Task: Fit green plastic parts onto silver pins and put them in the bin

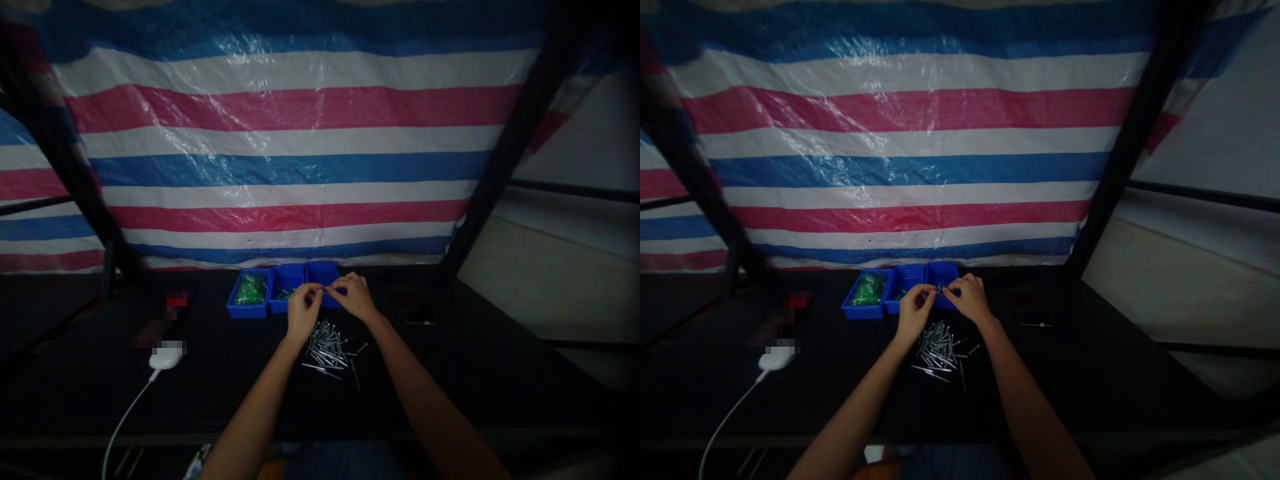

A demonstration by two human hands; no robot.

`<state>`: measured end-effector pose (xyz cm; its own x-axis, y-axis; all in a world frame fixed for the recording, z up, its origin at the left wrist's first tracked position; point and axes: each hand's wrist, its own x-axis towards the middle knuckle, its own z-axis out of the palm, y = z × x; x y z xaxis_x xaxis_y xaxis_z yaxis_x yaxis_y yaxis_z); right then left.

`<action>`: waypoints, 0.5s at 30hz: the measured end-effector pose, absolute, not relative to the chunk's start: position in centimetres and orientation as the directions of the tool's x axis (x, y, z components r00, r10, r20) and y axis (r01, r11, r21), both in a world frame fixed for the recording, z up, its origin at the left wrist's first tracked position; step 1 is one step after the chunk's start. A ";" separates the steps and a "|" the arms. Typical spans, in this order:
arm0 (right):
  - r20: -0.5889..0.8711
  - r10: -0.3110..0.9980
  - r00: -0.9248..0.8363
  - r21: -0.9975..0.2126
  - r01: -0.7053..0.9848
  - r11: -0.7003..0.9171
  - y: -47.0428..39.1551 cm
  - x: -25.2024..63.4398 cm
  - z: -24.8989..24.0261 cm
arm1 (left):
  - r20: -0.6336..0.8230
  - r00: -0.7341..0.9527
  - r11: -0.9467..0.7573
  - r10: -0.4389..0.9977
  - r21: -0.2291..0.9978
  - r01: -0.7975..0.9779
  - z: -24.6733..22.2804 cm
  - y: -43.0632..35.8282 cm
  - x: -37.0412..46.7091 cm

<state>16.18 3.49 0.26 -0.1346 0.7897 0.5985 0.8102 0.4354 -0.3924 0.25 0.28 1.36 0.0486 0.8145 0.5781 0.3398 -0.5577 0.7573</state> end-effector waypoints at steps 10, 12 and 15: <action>0.568 0.752 0.334 -0.513 0.858 0.006 2.4 23.4 0.6 | 0.569 0.064 -0.551 0.820 0.753 0.360 1.2 0.3 0.2; 0.434 0.791 0.431 -0.479 0.854 -0.202 1.2 25.3 -0.8 | 0.565 0.094 -0.557 0.820 0.746 0.365 1.1 0.2 0.4; 0.275 0.818 0.506 -0.396 0.835 -0.383 -0.2 27.2 -2.7 | 0.561 0.190 -0.587 0.806 0.713 0.383 1.0 -0.1 0.5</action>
